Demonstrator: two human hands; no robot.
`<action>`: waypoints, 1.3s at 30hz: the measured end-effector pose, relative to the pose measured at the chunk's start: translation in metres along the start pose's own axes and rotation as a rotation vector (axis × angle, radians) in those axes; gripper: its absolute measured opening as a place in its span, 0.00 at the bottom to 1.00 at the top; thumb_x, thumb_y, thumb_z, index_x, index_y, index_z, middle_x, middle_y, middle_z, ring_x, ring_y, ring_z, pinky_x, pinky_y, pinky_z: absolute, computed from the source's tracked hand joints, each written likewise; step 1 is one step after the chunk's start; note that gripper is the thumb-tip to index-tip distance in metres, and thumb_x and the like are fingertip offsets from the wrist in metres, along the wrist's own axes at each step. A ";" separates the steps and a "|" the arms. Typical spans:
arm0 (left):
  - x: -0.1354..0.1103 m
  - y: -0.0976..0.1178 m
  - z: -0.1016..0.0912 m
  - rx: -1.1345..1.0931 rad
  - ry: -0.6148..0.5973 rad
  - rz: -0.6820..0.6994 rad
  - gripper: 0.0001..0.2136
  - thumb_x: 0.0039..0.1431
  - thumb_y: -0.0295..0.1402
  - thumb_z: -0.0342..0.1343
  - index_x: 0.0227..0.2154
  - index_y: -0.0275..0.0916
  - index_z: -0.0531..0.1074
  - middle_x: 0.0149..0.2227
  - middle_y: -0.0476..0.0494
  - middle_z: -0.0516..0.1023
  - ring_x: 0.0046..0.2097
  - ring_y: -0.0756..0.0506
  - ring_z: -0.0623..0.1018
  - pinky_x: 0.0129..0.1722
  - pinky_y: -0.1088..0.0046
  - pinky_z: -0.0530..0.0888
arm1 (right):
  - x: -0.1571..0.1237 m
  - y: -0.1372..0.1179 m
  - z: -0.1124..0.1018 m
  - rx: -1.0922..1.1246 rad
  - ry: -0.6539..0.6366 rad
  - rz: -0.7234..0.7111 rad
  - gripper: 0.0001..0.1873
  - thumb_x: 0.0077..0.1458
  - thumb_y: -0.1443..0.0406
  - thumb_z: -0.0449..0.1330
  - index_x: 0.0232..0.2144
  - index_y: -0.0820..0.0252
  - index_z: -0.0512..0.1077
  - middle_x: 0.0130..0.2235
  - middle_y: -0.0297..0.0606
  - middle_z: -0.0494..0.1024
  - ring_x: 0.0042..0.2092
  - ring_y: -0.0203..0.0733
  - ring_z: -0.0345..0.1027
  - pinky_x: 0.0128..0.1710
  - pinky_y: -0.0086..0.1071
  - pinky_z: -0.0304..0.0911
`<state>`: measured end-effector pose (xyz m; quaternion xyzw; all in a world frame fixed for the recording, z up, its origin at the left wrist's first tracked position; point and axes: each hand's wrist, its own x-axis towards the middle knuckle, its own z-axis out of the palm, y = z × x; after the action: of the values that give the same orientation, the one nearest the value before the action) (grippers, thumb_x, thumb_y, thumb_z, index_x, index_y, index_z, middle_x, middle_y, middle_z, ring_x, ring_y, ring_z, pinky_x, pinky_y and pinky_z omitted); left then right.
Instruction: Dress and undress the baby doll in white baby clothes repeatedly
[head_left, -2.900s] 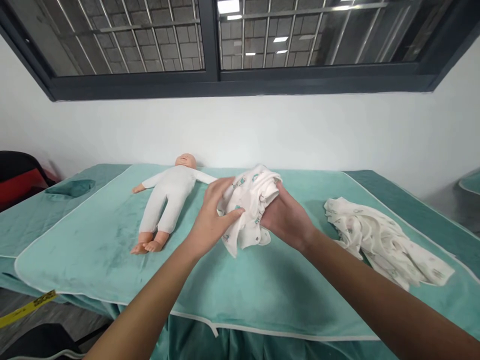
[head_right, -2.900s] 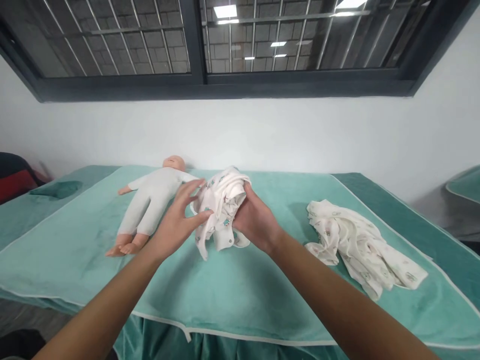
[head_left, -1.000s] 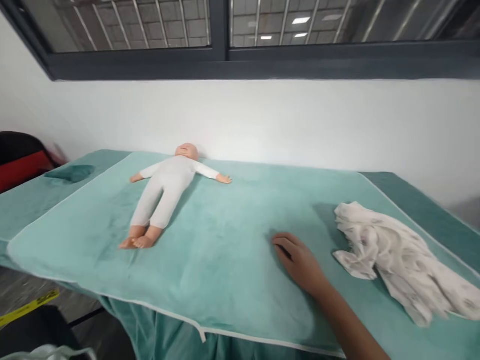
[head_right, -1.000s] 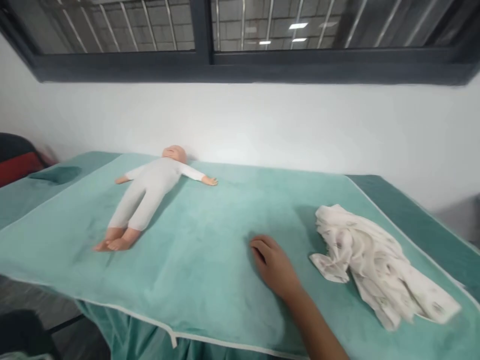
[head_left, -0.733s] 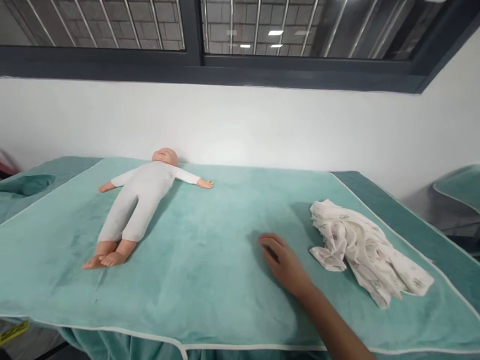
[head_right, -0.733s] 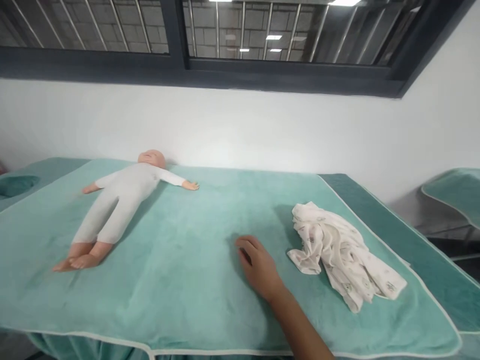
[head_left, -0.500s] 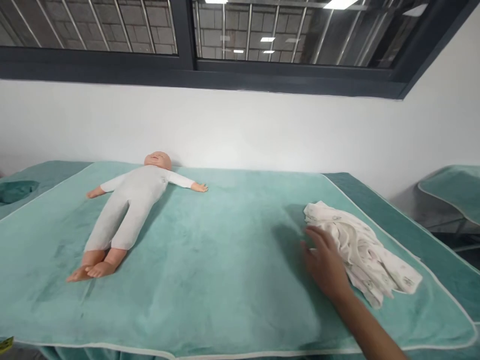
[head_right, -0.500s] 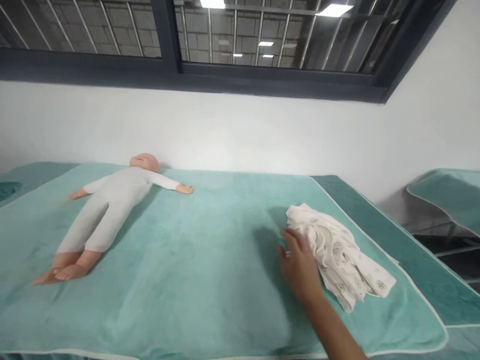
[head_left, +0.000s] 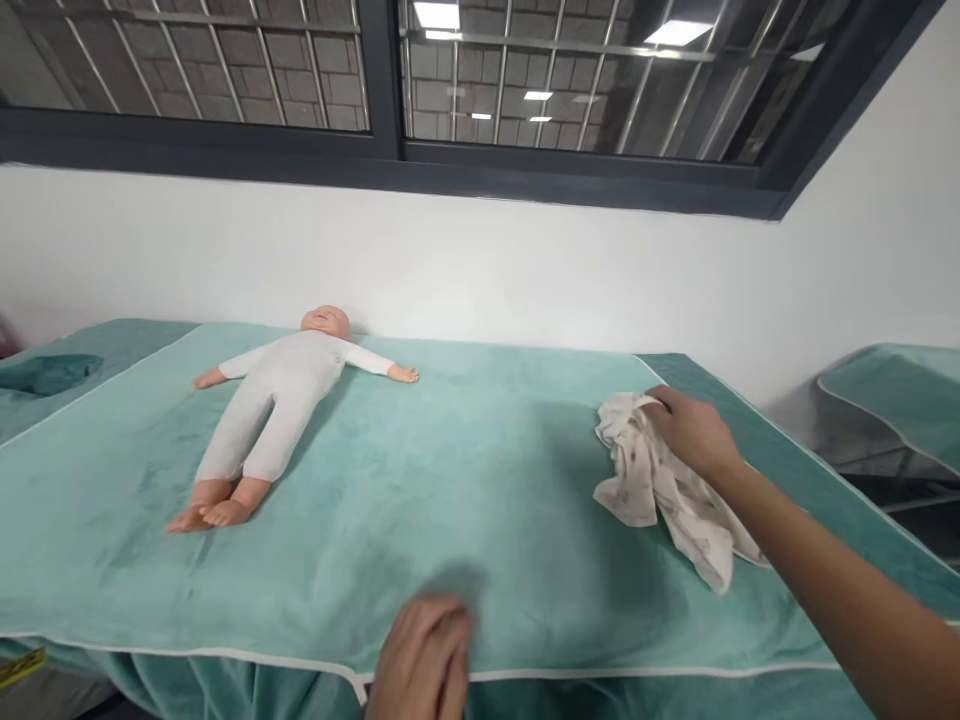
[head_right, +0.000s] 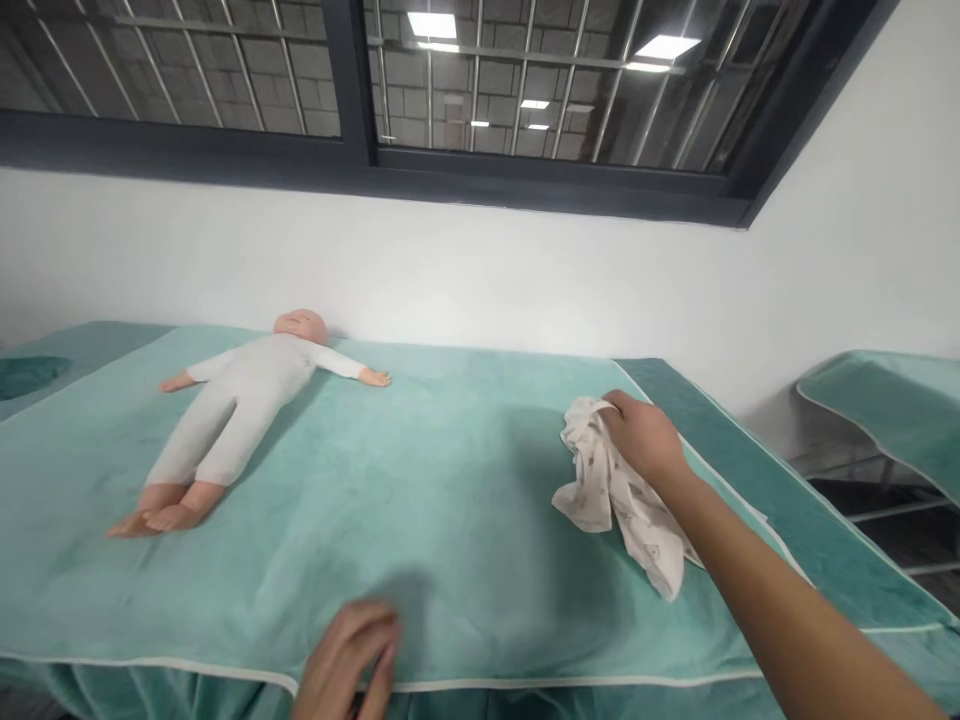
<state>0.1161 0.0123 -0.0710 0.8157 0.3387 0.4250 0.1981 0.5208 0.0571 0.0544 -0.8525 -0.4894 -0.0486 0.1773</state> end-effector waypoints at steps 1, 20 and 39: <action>0.017 0.006 0.007 -0.033 -0.037 0.028 0.13 0.62 0.30 0.49 0.46 0.46 0.75 0.43 0.41 0.80 0.45 0.43 0.79 0.45 0.64 0.79 | 0.003 -0.013 -0.007 0.077 0.046 -0.030 0.16 0.57 0.60 0.48 0.38 0.56 0.75 0.37 0.41 0.79 0.38 0.48 0.70 0.34 0.35 0.58; 0.230 -0.028 0.020 -0.515 0.268 -0.467 0.10 0.56 0.37 0.51 0.29 0.37 0.73 0.32 0.46 0.77 0.37 0.46 0.74 0.40 0.72 0.69 | -0.096 -0.120 0.067 0.011 -0.197 -0.539 0.22 0.56 0.66 0.58 0.53 0.58 0.67 0.51 0.46 0.72 0.52 0.53 0.65 0.47 0.41 0.61; 0.239 0.010 -0.114 -0.482 -0.274 -0.321 0.11 0.54 0.39 0.57 0.24 0.36 0.75 0.23 0.48 0.70 0.26 0.50 0.68 0.24 0.77 0.61 | -0.051 -0.062 -0.012 -0.059 -0.320 -0.375 0.27 0.58 0.55 0.56 0.59 0.54 0.64 0.63 0.48 0.63 0.60 0.56 0.63 0.54 0.47 0.62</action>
<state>0.1230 0.1814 0.1326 0.7311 0.3229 0.3426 0.4938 0.4426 0.0394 0.0683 -0.7484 -0.6592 0.0408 0.0605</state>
